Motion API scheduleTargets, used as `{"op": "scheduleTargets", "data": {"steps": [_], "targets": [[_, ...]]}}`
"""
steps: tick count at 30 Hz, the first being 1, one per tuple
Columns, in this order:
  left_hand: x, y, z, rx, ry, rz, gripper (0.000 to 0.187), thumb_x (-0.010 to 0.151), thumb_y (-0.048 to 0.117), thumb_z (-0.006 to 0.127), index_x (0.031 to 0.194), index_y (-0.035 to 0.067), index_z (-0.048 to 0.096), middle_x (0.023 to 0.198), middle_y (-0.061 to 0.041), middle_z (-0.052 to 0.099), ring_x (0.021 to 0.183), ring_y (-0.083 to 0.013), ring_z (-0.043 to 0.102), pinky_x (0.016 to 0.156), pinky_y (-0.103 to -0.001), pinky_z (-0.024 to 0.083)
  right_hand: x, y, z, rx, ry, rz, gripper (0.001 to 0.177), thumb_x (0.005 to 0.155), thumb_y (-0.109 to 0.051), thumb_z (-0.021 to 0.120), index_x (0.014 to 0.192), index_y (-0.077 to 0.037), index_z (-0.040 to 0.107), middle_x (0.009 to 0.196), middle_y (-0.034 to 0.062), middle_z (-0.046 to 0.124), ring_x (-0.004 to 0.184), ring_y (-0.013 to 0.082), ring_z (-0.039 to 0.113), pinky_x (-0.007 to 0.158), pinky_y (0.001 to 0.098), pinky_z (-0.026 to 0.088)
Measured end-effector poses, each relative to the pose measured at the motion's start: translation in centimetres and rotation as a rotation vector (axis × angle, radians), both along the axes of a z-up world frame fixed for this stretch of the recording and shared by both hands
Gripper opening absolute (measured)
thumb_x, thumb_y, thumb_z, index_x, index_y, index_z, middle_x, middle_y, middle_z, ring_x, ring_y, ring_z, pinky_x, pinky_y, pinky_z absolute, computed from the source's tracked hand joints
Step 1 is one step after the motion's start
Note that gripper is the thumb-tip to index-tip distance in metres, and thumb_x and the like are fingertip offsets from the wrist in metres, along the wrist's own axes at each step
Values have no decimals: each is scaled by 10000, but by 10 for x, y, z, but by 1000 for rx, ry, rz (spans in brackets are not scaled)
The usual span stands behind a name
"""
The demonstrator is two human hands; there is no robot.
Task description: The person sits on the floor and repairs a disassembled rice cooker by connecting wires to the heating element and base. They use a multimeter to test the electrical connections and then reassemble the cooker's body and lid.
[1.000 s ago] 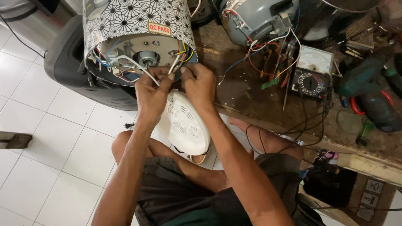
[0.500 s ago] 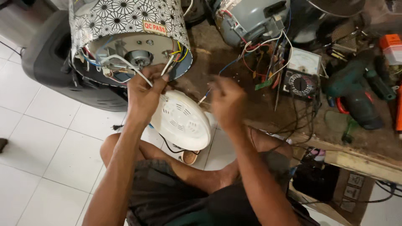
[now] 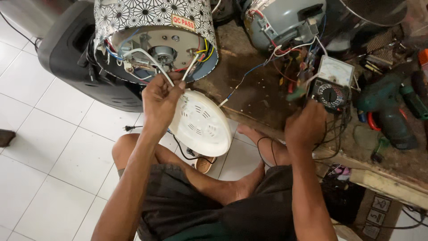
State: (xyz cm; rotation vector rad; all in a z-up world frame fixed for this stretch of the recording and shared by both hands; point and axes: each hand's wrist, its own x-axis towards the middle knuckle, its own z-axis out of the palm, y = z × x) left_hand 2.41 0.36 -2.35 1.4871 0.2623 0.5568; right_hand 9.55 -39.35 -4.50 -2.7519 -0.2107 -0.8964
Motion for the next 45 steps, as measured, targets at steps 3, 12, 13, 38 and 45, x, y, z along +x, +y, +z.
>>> {"op": "scheduleTargets", "data": {"steps": [3, 12, 13, 38, 45], "targets": [[6, -6, 28, 211, 76, 20, 364, 887, 108, 979, 1194, 10, 809, 879, -75, 732, 771, -150, 689, 763, -328, 605, 2, -1, 3, 3, 80, -65, 162, 975, -23, 758, 1099, -13, 655, 914, 180, 631, 841, 479, 702, 685, 596, 601], [22, -13, 26, 59, 22, 117, 123, 1014, 171, 871, 1026, 51, 848, 717, -34, 688, 649, -100, 668, 646, -245, 555, -46, -1, 15, 875, 382, 114, 574, 836, 10, 637, 1401, -49, 724, 1225, 195, 742, 1183, 395, 711, 1006, 523, 566], [15, -16, 34, 57, 22, 117, 123, 1014, 171, 871, 1026, 51, 848, 717, -34, 688, 649, -100, 668, 646, -245, 555, -47, -4, 5, 874, 383, 114, 574, 836, 10, 637, 1401, -49, 724, 1225, 195, 742, 1183, 395, 711, 1006, 523, 566], [-18, -11, 12, 141, 40, 90, 151, 1014, 224, 884, 990, 101, 799, 896, -43, 804, 893, -120, 710, 886, -357, 598, 6, -25, -35, 91, -11, 85, 198, 989, -13, 737, 1175, -62, 786, 1013, 165, 661, 956, 482, 707, 812, 578, 586], [-19, -12, 22, 169, 22, 105, 274, 1066, 217, 838, 840, 104, 733, 786, -51, 794, 790, -103, 700, 829, -333, 597, -20, 16, 5, 483, 94, 191, 180, 1093, -11, 664, 1262, 47, 688, 1061, 341, 690, 1051, 607, 683, 927, 624, 555]]}}
